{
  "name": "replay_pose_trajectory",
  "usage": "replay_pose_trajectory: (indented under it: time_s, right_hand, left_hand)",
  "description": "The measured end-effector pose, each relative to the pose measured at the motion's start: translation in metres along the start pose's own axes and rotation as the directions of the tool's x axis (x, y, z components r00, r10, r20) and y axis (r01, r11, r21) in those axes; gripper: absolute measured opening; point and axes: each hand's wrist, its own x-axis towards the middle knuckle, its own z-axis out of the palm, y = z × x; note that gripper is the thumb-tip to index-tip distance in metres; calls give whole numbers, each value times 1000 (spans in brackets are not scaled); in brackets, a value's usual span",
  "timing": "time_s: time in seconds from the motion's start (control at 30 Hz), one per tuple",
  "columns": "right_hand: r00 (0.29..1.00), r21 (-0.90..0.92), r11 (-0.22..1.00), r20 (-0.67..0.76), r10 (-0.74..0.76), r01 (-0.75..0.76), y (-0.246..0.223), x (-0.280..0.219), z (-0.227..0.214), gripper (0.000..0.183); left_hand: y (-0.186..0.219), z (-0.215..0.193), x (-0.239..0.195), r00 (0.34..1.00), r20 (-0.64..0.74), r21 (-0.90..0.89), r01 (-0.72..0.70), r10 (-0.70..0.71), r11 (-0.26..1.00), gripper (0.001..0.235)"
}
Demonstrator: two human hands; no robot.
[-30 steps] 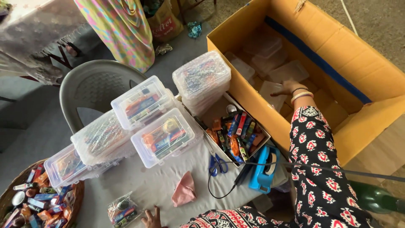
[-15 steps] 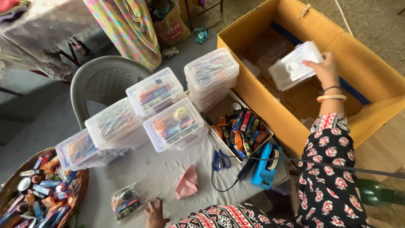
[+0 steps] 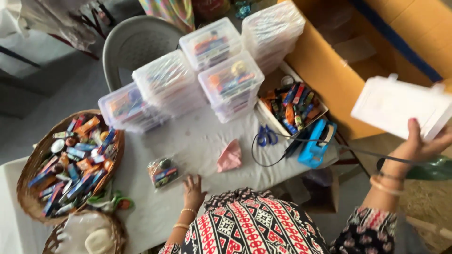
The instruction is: The person gathers small packaged items from a basket and places them into a clear plastic container. They wipe the container with a pink cloth, close the lid, and stack it with other containers. The person repeats this process with additional items.
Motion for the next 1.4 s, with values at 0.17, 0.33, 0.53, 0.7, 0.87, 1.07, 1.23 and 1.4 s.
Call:
replay_pose_trajectory:
  time_s: [0.17,0.33,0.53,0.7,0.87,1.07,1.23,1.4]
  right_hand:
    - [905,-403,868,179,386,-290,22,-104,-96,46]
    - [463,-801,590,486,741,-102,-30,-191,-44,64]
    - [209,-503,850,858,469,157,-37,-309,58,69]
    - [58,-273,930,962,267,244,-77,-363,137,63]
    - [23,-88,946,996,86,313,-64,-358,154,62]
    - [243,-203,931,961,130,304,-89,-323,168,59]
    - [291,-112,993,952,93,49,-74,-336,186,59]
    - [-11,23,986,1000,-25,-165,-34,-380,199,60]
  left_hand:
    - [-40,41,-7,994,-67,-210,-103,91,972,66]
    - [-30,13,-26,997,77,-617,25,29,786,45]
    - [-28,-19,-50,868,350,-918,244,351,312,57]
    - [-44,-17,-64,831,440,-889,456,341,35,67]
    - [-63,-9,-71,912,291,-943,325,290,-75,63]
    - [-71,-30,-79,955,177,-971,209,239,-119,64]
    - [-53,-84,-76,947,139,-901,242,290,-359,71]
    - [-54,-113,-74,965,187,-868,249,181,-430,72]
